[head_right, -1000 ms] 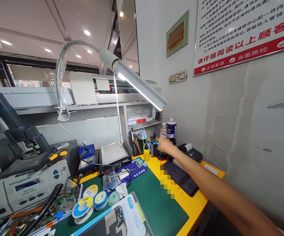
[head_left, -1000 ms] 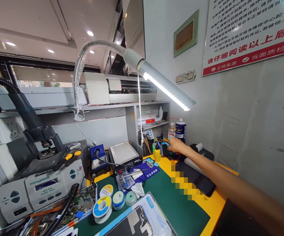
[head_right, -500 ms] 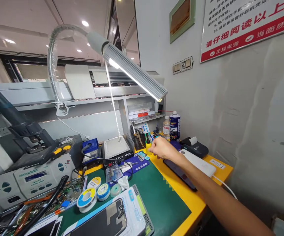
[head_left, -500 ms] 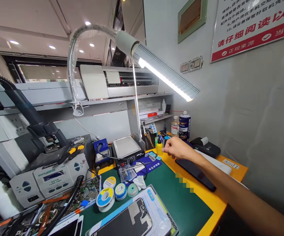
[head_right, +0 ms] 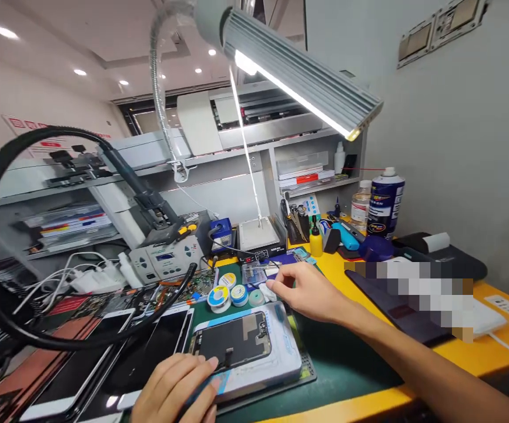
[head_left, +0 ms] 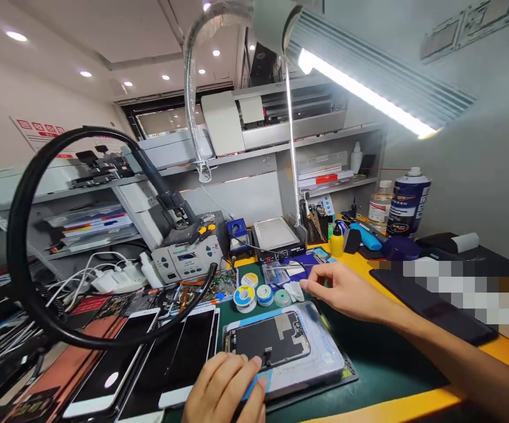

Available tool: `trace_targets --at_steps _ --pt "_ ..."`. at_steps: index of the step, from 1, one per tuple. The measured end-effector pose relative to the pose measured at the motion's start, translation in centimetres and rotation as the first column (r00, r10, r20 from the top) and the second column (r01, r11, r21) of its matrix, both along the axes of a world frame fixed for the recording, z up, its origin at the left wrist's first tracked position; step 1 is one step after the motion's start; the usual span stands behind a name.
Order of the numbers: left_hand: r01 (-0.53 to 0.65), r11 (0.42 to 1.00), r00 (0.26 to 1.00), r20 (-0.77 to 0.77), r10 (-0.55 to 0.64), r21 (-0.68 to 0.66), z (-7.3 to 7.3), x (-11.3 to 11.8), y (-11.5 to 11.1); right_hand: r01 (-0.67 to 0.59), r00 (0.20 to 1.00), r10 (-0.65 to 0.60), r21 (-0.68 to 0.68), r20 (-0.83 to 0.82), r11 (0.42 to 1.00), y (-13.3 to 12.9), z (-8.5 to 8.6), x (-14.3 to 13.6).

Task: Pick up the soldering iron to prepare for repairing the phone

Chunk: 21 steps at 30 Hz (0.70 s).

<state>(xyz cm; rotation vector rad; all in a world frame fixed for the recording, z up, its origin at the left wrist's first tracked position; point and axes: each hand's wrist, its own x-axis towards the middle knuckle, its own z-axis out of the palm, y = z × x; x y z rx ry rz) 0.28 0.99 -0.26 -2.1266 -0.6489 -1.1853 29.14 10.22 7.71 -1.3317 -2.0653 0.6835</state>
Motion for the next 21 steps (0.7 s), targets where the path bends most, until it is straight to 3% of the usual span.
trace_targets --at_steps 5,9,21 --pt "-0.187 0.969 0.977 0.068 0.201 -0.163 1.3 -1.9 -2.9 -0.093 0.994 0.091 0.023 0.055 0.995 -0.4 0.0 0.0" --pt "-0.291 0.929 0.944 0.09 0.317 -0.229 1.0 -2.3 -4.5 -0.123 0.987 0.124 -0.022 0.105 0.992 -0.1 -0.1 0.1" --pt "-0.253 0.931 0.961 0.04 0.272 -0.261 0.2 -1.7 -4.9 -0.254 0.954 0.29 -0.3 0.08 0.919 1.2 -1.3 1.2"
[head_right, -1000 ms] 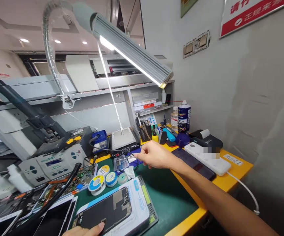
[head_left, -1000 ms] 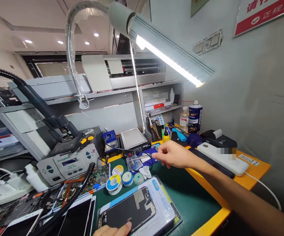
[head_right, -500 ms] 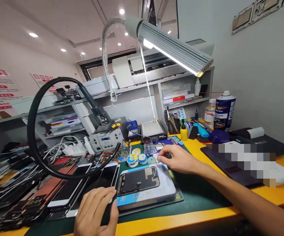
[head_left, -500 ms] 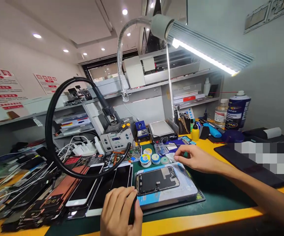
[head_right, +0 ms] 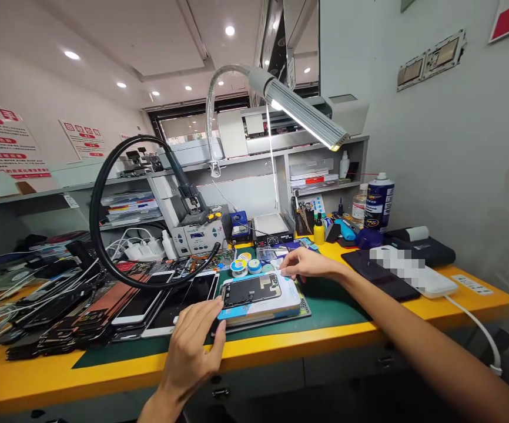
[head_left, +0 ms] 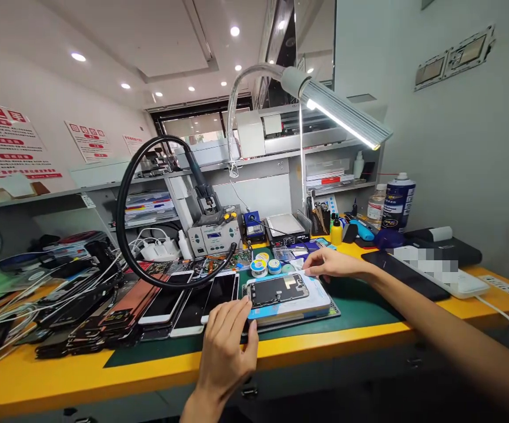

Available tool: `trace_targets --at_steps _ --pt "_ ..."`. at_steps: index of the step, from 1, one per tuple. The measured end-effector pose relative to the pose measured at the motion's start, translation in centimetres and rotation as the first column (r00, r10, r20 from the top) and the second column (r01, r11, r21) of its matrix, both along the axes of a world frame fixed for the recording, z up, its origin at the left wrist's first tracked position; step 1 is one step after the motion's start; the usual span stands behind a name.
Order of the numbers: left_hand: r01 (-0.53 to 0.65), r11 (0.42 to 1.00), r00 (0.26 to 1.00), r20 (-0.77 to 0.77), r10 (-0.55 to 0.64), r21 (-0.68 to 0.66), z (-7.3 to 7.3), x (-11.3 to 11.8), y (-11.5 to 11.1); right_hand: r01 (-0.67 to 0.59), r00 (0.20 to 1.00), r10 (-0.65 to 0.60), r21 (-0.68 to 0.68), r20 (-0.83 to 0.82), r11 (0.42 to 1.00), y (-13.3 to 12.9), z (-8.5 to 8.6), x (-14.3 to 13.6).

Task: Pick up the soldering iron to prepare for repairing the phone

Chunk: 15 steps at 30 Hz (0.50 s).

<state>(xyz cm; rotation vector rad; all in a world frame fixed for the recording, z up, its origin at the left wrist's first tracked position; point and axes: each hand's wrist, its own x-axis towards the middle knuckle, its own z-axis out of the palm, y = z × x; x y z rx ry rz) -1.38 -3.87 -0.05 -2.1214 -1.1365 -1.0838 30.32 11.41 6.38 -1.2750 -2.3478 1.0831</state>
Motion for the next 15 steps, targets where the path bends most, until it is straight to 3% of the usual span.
trace_targets --at_steps 7,15 --pt "-0.005 1.0 1.0 0.003 0.005 -0.016 -0.13 0.02 0.1 -0.013 0.998 0.008 -0.069 -0.067 0.998 0.56 -0.81 0.51" --pt "-0.023 1.0 1.0 0.002 0.023 -0.019 -0.32 -0.06 0.13 0.018 0.992 -0.022 -0.026 -0.124 0.999 -0.05 -0.53 0.0"
